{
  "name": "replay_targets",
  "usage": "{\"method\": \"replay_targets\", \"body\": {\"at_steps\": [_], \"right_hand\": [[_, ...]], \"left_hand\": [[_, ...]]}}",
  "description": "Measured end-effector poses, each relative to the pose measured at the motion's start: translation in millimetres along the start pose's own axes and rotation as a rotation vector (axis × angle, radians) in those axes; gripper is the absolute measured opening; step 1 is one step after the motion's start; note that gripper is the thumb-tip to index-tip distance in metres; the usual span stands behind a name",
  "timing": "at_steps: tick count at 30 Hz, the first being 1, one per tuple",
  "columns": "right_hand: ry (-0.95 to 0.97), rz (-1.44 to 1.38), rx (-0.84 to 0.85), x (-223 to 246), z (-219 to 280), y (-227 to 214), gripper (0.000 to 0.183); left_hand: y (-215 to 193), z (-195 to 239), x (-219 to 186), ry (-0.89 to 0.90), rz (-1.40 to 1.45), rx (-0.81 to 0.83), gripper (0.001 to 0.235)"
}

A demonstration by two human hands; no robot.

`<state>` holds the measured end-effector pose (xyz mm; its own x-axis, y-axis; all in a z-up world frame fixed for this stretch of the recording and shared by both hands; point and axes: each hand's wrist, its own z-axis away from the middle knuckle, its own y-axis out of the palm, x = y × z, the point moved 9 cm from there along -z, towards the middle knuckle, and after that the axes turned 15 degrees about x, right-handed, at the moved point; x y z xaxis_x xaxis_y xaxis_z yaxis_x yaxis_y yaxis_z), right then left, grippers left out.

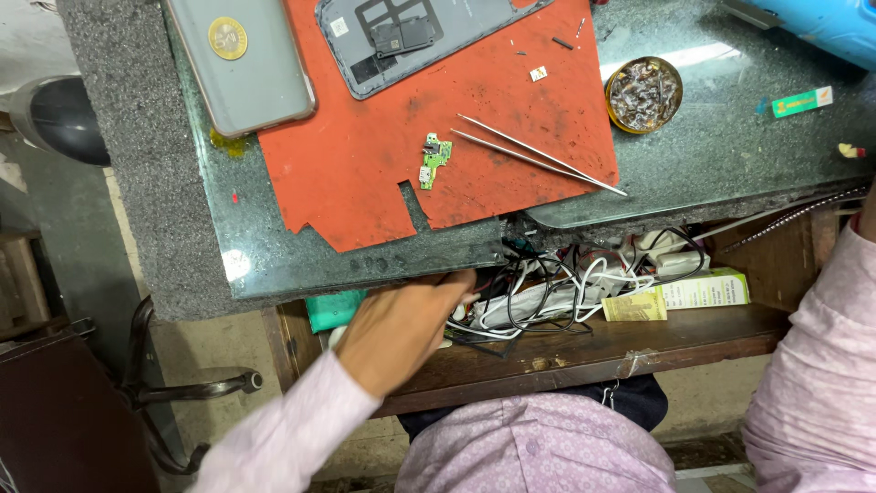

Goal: The person solders a small green circuit board using a soldering iron and solder wire. They repeatedly apply solder to specific points on the board while holding it with their left hand and using the soldering iron with their right hand.

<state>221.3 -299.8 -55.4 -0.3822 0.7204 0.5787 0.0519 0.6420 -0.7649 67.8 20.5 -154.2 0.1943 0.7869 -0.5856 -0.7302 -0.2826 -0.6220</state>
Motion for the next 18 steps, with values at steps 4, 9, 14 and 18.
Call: {"method": "replay_targets", "body": {"at_steps": [4, 9, 14, 18], "right_hand": [[0.017, -0.007, 0.0, -7.4, 4.8, 2.7, 0.025], [-0.001, -0.026, -0.008, 4.4, 4.7, 2.3, 0.027], [-0.061, -0.093, -0.008, 56.6, 27.3, 1.7, 0.028], [-0.166, -0.177, 0.135, 120.6, 46.8, 20.2, 0.03]], "left_hand": [[-47.6, 45.9, -33.4, 0.085, 0.358, -0.391, 0.008], [-55.6, 56.7, -26.0, -0.034, 0.826, -0.548, 0.013], [-59.6, 55.4, -30.1, -0.02, 0.823, -0.61, 0.014], [-61.9, 54.6, -37.7, 0.0, 0.771, -0.629, 0.014]]}}
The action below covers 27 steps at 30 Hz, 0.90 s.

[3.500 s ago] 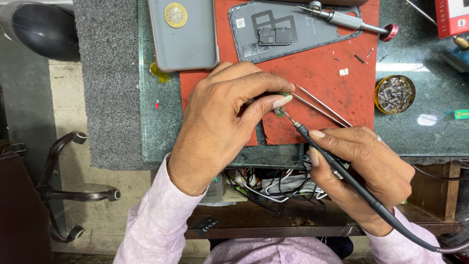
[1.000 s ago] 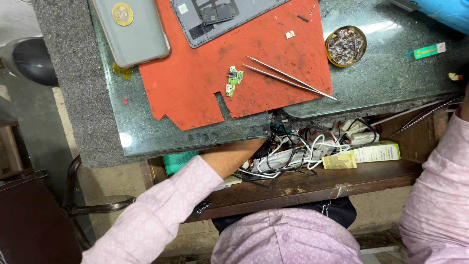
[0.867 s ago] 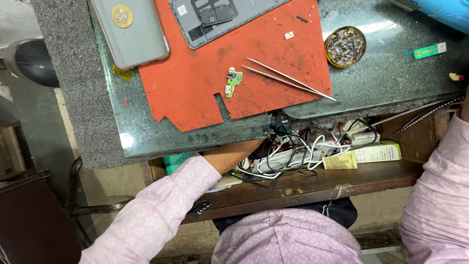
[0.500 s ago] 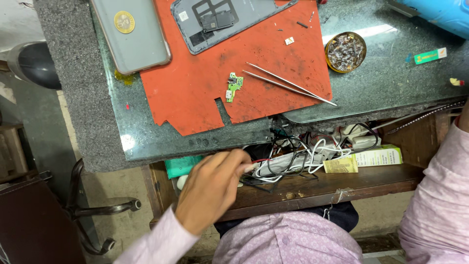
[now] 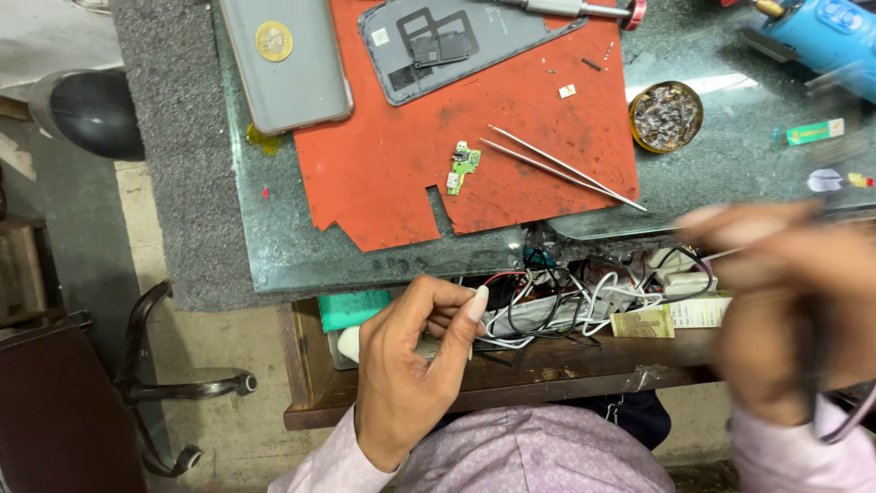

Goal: The person solders a small green circuit board using a soldering iron and solder wire. They repeatedly apply solder to specific points on the board while holding it with their left hand and using the soldering iron with their right hand.

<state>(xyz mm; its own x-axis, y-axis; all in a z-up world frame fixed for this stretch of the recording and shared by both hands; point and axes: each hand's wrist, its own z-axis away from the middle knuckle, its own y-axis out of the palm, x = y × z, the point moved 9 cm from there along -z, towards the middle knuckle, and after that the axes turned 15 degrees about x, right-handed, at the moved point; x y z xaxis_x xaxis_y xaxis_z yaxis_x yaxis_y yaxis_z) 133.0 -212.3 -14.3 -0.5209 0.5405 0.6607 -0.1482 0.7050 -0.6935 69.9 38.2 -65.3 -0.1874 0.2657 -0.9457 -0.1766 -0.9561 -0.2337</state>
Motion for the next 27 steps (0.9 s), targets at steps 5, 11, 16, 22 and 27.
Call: {"method": "replay_targets", "body": {"at_steps": [5, 11, 16, 22, 27], "right_hand": [[-0.118, -0.073, 0.149, 49.4, -16.9, 39.1, 0.035], [-0.11, -0.177, 0.177, 50.9, -22.0, 45.4, 0.029], [-0.152, -0.162, 0.127, 45.2, -16.5, 36.4, 0.032], [-0.182, -0.193, 0.103, 43.7, -11.3, 30.8, 0.033], [-0.135, -0.143, 0.096, 34.0, -8.3, 20.9, 0.032]], "left_hand": [[5.4, -0.3, -4.7, 0.019, 0.005, 0.014, 0.013], [10.3, 2.2, -7.6, 0.063, 0.003, 0.075, 0.011], [10.9, 1.5, -30.1, 0.23, -0.23, 0.085, 0.008], [35.4, -14.8, -28.8, 0.049, 0.188, 0.235, 0.039], [36.7, -31.9, -55.2, 0.13, 0.022, 0.117, 0.012]]}}
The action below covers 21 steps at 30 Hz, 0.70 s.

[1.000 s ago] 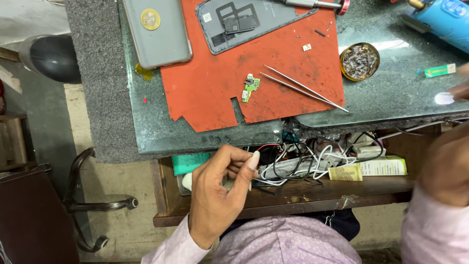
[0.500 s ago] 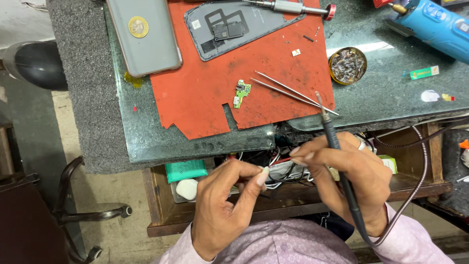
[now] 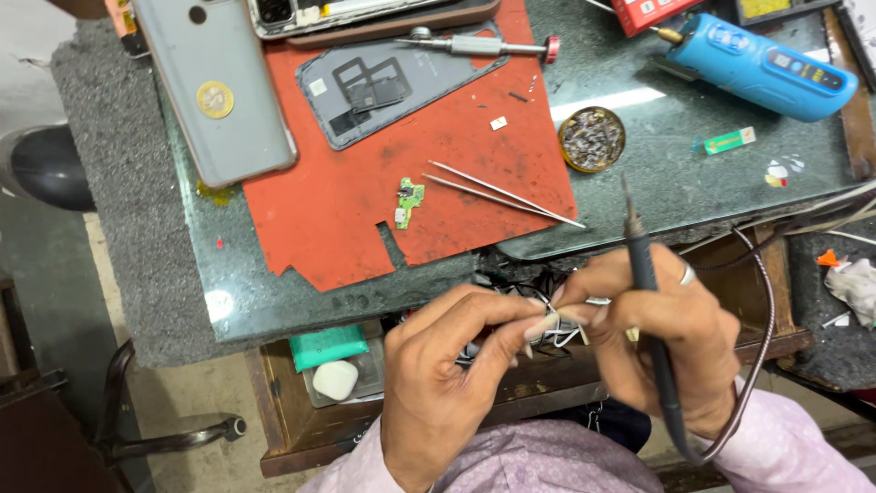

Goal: The person solders a small green circuit board using a soldering iron and solder wire. They repeatedly apply solder to specific points on the board while holding it with their left hand and using the soldering iron with their right hand.

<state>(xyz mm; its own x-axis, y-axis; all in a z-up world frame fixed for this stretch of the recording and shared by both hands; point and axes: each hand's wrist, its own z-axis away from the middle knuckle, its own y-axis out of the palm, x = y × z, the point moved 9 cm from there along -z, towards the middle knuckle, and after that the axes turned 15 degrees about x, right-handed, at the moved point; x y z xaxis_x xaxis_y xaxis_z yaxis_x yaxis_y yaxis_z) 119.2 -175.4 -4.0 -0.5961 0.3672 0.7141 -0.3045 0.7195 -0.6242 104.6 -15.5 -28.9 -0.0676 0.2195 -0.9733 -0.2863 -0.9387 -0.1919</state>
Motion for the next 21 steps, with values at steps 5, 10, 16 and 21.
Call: {"method": "replay_targets", "body": {"at_steps": [5, 10, 16, 21], "right_hand": [[0.011, -0.063, -0.074, -21.5, -4.3, -25.8, 0.026], [0.008, -0.012, -0.184, -42.8, -9.0, -56.8, 0.018], [0.15, 0.246, -0.214, -51.9, -8.5, -72.5, 0.028], [0.278, 0.211, -0.131, -62.8, -5.1, -65.3, 0.016]], "left_hand": [[-0.2, -18.1, -29.2, 0.157, -0.109, -0.013, 0.015], [-3.3, -43.9, -51.0, 0.274, -0.399, -0.118, 0.013], [3.0, -79.7, -56.4, 0.325, -0.581, -0.159, 0.009], [9.9, -92.8, -46.5, 0.283, -0.613, -0.149, 0.011]]}}
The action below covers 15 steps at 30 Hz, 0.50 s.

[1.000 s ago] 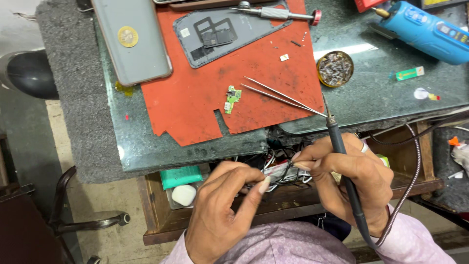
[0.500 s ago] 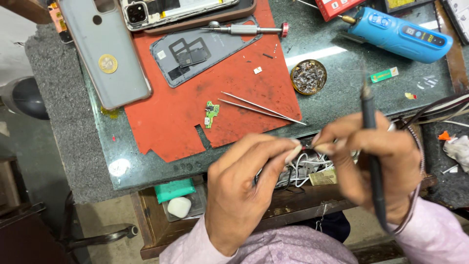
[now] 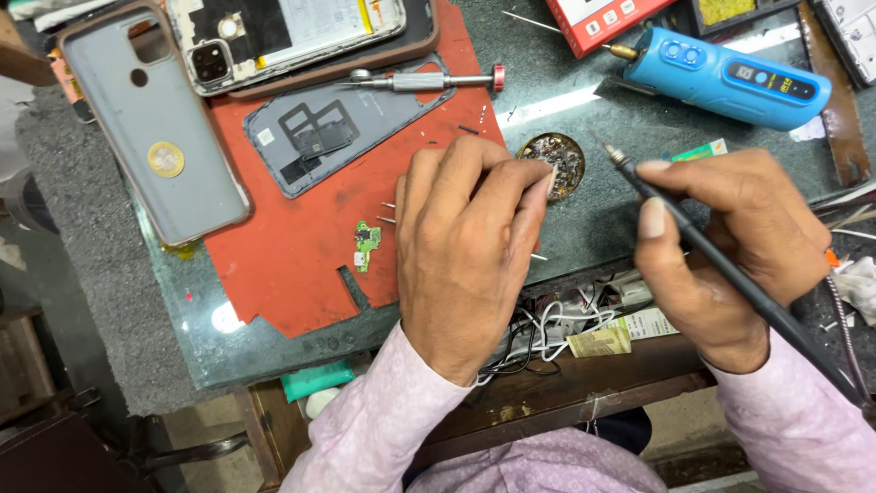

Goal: The person solders a small green circuit board using a soldering iron and solder wire. They repeatedly apply solder to specific points on the board while holding it with their left hand and using the soldering iron with their right hand.

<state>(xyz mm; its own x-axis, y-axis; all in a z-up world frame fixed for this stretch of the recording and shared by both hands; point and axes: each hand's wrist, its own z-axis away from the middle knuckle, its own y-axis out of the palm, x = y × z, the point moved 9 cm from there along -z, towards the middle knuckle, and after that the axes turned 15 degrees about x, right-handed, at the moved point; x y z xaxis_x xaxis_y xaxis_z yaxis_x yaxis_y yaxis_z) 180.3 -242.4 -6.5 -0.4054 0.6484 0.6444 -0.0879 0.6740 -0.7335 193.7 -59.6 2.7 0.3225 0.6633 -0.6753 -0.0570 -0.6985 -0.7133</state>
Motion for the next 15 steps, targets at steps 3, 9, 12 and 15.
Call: {"method": "replay_targets", "body": {"at_steps": [3, 9, 12, 15], "right_hand": [[0.076, -0.125, -0.016, -13.2, 1.3, 2.7, 0.019], [-0.096, -0.024, 0.006, -0.9, -1.7, 7.1, 0.02], [-0.113, 0.015, 0.015, 2.4, -3.7, 7.5, 0.02], [-0.121, 0.03, 0.02, 5.3, -7.0, 8.0, 0.02]], "left_hand": [[2.7, -1.5, 2.1, -0.014, -0.008, -0.002, 0.009], [4.4, -1.6, 4.2, -0.013, -0.008, -0.002, 0.013], [5.3, -1.7, 4.3, -0.017, -0.016, -0.004, 0.011], [5.2, -2.4, 4.5, -0.02, -0.031, -0.012, 0.011]]}}
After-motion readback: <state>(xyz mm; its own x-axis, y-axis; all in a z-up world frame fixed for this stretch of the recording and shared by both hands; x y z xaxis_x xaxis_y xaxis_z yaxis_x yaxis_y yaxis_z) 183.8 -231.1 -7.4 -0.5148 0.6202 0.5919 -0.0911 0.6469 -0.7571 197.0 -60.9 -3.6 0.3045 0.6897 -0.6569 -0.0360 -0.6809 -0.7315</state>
